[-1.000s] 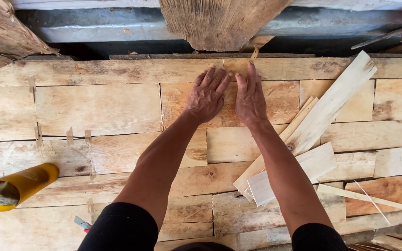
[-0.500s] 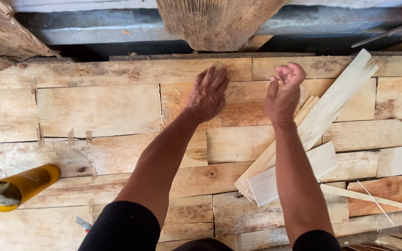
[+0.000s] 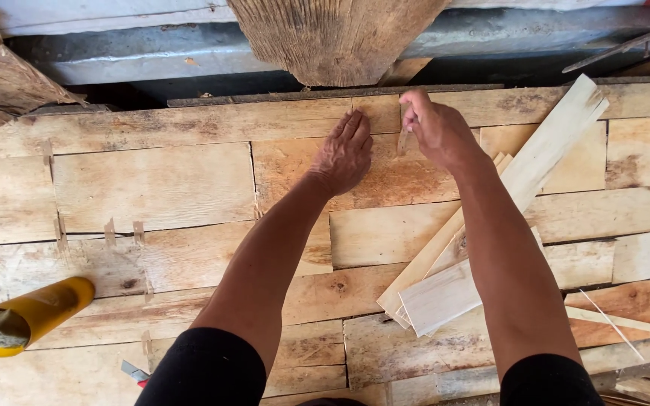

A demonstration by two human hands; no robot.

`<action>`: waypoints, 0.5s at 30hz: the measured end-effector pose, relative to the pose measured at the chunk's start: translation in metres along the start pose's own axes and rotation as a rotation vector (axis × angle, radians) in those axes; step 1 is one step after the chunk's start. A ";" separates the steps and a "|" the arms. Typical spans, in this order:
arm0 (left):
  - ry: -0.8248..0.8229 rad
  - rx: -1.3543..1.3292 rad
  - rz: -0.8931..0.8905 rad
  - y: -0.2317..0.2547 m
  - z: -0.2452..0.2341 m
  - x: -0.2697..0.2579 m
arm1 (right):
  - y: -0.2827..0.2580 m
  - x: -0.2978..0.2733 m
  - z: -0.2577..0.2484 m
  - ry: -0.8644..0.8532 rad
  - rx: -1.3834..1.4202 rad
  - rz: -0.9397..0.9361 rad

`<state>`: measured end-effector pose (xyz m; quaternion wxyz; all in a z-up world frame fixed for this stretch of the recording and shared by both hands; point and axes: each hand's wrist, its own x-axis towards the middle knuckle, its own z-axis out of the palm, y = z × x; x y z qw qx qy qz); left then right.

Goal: The recorder is applying and trimming thin wood veneer strips onto a wooden panel using glue and a utility knife.

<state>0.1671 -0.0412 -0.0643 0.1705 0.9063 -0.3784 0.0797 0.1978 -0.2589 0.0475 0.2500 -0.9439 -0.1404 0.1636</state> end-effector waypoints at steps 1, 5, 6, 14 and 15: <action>-0.003 0.000 0.001 0.000 -0.002 0.001 | 0.004 0.004 0.002 0.000 0.003 0.001; -0.015 -0.079 -0.003 -0.002 -0.007 0.003 | 0.010 0.015 0.006 0.060 -0.023 -0.034; -0.029 -0.085 0.005 -0.003 -0.007 0.004 | 0.010 0.017 0.006 0.074 -0.019 -0.038; -0.035 -0.109 -0.027 -0.003 -0.016 0.005 | 0.020 0.029 0.011 0.165 -0.140 -0.070; -0.038 -0.117 -0.034 -0.002 -0.017 0.005 | 0.020 0.029 0.012 0.187 -0.145 -0.077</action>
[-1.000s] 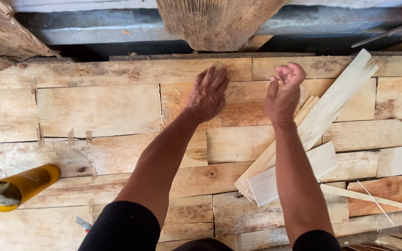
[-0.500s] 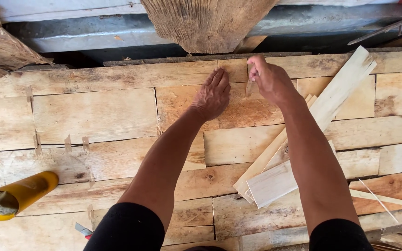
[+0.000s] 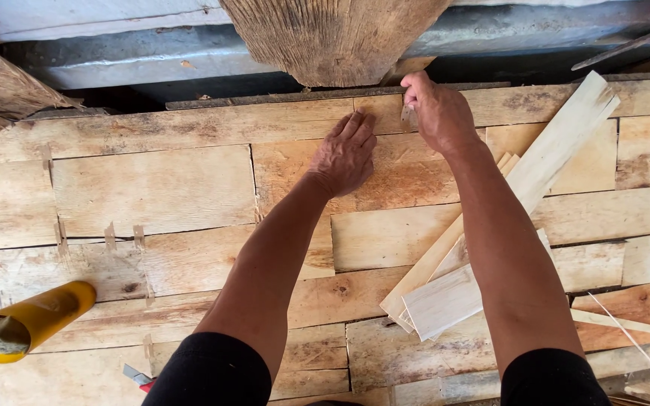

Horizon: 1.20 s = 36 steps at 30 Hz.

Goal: The recorder is applying and trimming thin wood veneer strips onto a wooden panel using glue and a utility knife.

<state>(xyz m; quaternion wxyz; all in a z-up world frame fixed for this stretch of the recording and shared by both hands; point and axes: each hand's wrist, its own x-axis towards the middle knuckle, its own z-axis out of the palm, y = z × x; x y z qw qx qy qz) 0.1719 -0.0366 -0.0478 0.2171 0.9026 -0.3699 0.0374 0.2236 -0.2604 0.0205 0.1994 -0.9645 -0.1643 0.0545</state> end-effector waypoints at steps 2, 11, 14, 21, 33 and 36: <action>-0.002 -0.011 -0.015 0.001 0.000 0.000 | 0.003 0.001 0.003 0.019 0.012 -0.008; 0.002 -0.064 -0.053 0.000 0.001 -0.001 | 0.007 0.006 0.008 0.046 0.033 0.001; -0.006 -0.063 -0.062 0.000 0.002 0.000 | 0.008 0.006 0.009 0.053 0.047 -0.018; -0.021 -0.069 -0.068 0.000 0.001 0.000 | 0.006 0.007 0.006 0.047 0.027 -0.072; -0.016 -0.070 -0.065 -0.001 0.001 0.000 | 0.006 0.007 0.006 -0.010 0.039 -0.013; -0.028 -0.066 -0.072 -0.001 0.000 0.001 | 0.007 0.007 0.009 -0.013 0.027 -0.006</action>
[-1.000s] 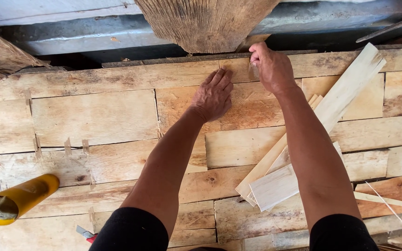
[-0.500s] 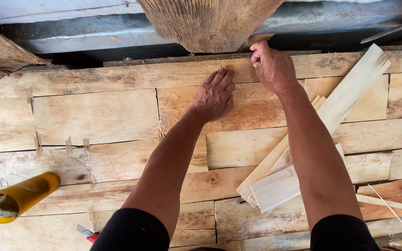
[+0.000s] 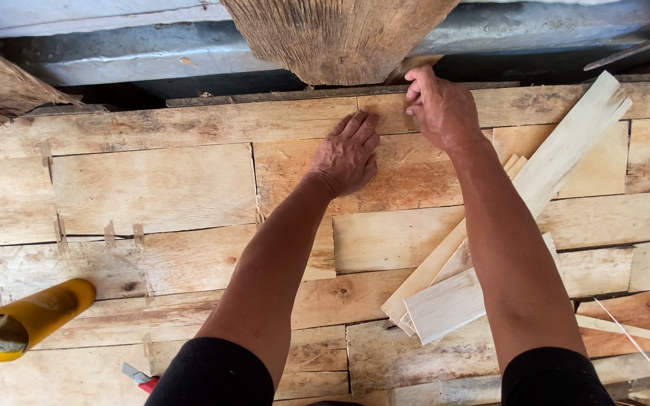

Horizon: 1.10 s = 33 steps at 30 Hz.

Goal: The recorder is applying and trimming thin wood veneer strips onto a wooden panel using glue and a utility knife.

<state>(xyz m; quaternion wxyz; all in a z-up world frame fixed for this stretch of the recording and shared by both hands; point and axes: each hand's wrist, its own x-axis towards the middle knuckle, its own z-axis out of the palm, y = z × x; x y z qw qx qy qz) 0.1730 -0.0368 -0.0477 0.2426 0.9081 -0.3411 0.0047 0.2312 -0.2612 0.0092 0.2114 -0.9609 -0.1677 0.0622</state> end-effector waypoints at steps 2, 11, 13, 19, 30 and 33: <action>0.001 0.001 0.000 0.000 0.000 0.000 | -0.001 0.000 0.000 0.000 0.007 0.008; 0.041 -0.027 0.016 -0.001 0.001 -0.001 | 0.000 -0.003 0.009 0.062 -0.084 -0.016; 0.044 -0.036 0.016 -0.002 0.001 -0.001 | 0.001 -0.004 0.012 0.084 -0.111 -0.039; 0.031 -0.031 0.015 -0.002 0.000 -0.001 | -0.007 -0.009 0.013 0.131 -0.119 -0.012; 0.019 -0.013 0.009 -0.002 0.004 -0.002 | -0.008 -0.013 0.013 0.221 -0.262 0.028; 0.022 -0.004 0.014 0.000 -0.002 0.000 | 0.001 -0.021 0.027 0.273 -0.242 0.042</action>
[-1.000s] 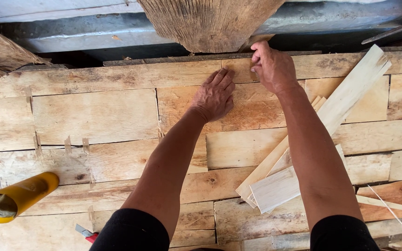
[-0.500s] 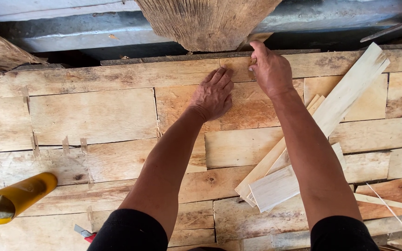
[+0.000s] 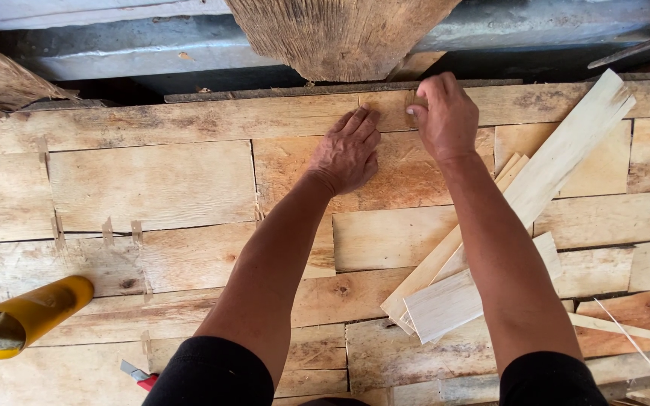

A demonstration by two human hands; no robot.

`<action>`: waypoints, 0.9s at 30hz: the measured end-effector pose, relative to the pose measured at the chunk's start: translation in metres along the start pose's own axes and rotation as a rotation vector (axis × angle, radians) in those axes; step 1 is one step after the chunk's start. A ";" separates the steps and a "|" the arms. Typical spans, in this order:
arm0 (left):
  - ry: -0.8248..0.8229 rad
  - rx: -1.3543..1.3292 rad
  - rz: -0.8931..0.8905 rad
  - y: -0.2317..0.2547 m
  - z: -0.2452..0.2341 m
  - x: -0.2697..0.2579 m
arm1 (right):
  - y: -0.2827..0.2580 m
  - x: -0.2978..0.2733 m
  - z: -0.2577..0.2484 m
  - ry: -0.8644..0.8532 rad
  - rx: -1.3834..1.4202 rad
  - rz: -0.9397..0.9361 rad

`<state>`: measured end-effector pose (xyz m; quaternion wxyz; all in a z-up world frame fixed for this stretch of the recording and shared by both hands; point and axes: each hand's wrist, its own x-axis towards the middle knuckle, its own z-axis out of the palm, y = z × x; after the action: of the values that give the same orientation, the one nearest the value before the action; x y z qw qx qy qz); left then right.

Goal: The recorder is applying and trimming thin wood veneer strips onto a wooden panel using glue and a utility knife.

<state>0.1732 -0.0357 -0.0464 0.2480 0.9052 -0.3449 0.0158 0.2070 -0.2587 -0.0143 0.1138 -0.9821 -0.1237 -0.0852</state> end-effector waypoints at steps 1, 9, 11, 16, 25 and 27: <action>0.001 0.002 0.000 -0.001 0.000 0.000 | -0.004 0.000 -0.003 0.002 0.000 -0.001; 0.003 -0.027 0.001 0.000 -0.001 0.000 | -0.014 -0.006 -0.008 0.114 0.017 -0.091; 0.002 -0.021 0.003 0.000 -0.003 0.001 | -0.012 -0.006 -0.008 0.102 0.040 -0.081; -0.017 -0.010 -0.007 -0.002 0.000 0.001 | 0.013 -0.006 0.008 -0.013 0.325 0.164; -0.029 0.018 -0.011 0.000 0.001 0.000 | -0.006 -0.010 -0.011 0.033 0.338 0.107; -0.015 0.012 -0.007 -0.001 0.002 0.000 | -0.009 -0.012 -0.019 0.005 0.325 0.039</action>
<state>0.1739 -0.0363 -0.0488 0.2398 0.9080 -0.3435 0.0103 0.1904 -0.2578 0.0036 0.2730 -0.9528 -0.1164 -0.0643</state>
